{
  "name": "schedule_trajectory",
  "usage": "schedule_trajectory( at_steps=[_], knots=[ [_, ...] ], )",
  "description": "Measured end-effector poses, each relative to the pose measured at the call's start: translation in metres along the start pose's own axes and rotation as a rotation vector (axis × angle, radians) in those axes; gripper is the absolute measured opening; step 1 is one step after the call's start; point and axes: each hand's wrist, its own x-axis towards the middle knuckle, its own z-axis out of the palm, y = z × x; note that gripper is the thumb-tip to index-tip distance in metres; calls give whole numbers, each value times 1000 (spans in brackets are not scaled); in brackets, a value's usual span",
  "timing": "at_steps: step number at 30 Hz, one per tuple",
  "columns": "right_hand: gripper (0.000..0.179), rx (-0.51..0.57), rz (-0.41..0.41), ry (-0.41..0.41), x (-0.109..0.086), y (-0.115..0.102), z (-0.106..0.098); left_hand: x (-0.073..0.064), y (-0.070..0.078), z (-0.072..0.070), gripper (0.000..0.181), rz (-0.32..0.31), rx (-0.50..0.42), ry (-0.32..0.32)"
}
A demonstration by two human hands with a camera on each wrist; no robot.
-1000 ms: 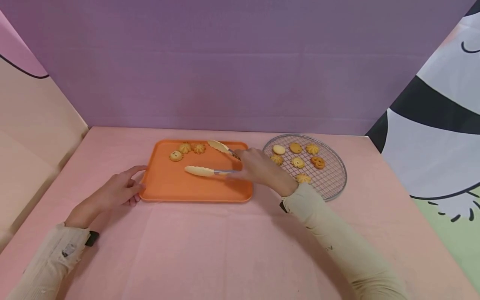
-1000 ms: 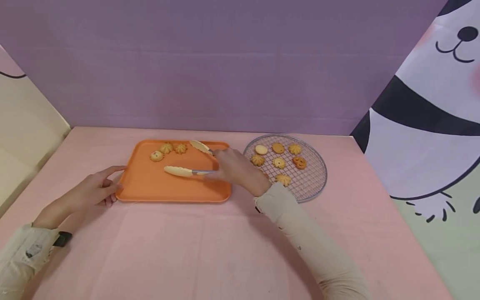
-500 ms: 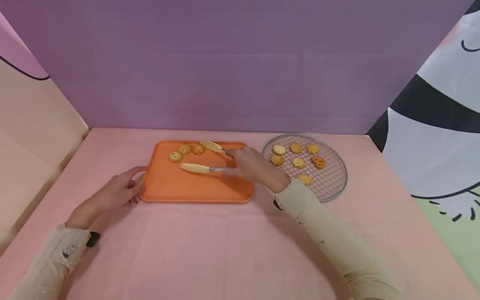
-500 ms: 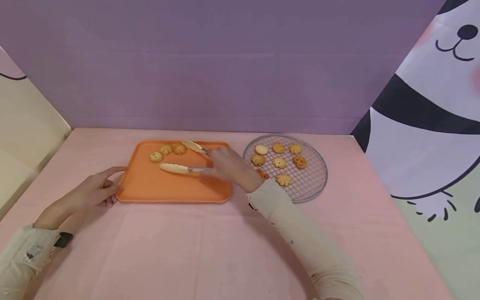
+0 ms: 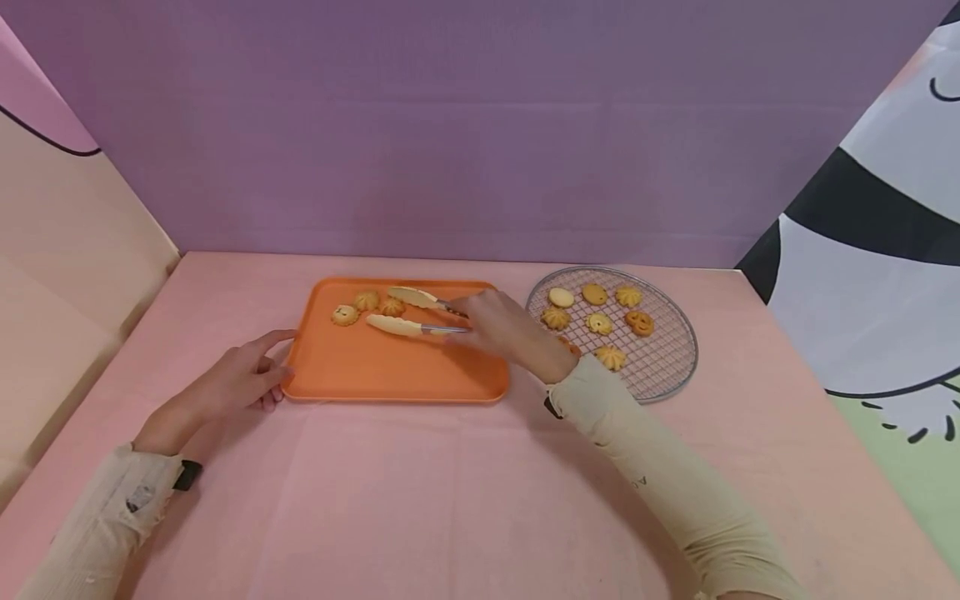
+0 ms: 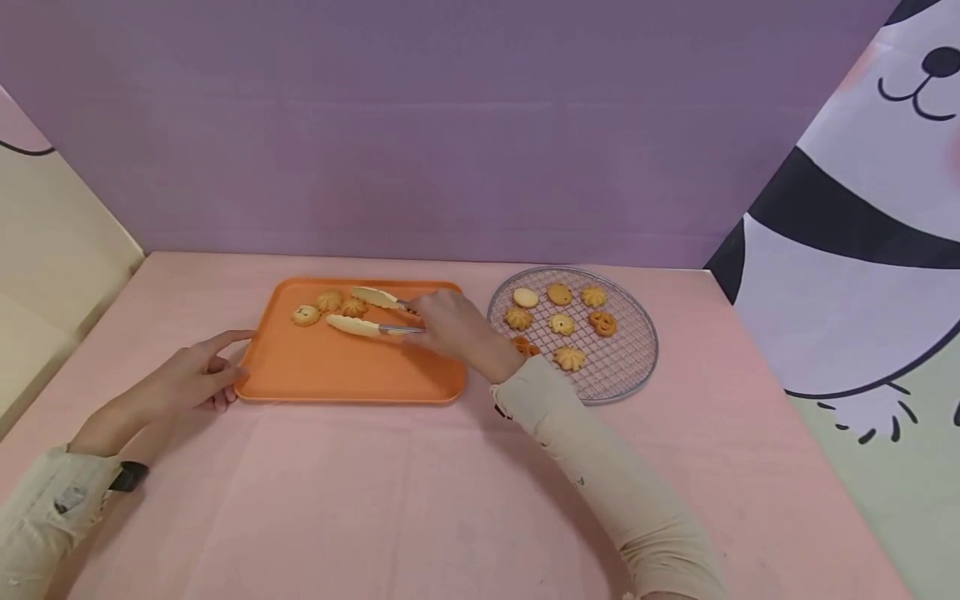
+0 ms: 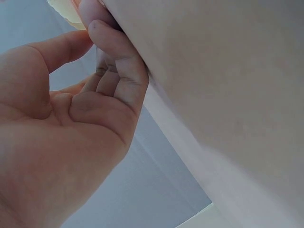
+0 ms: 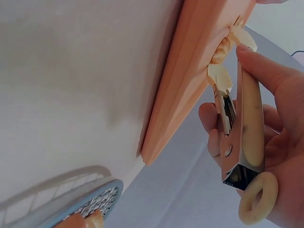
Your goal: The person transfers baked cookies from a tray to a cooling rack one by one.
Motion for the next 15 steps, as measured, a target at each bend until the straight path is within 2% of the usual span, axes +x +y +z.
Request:
schedule_trajectory(
  at_steps=[15],
  knots=[
    [42,-2,-4,26,-5,-7,-2,1,-1,0,62,-6,1,-2]
  ],
)
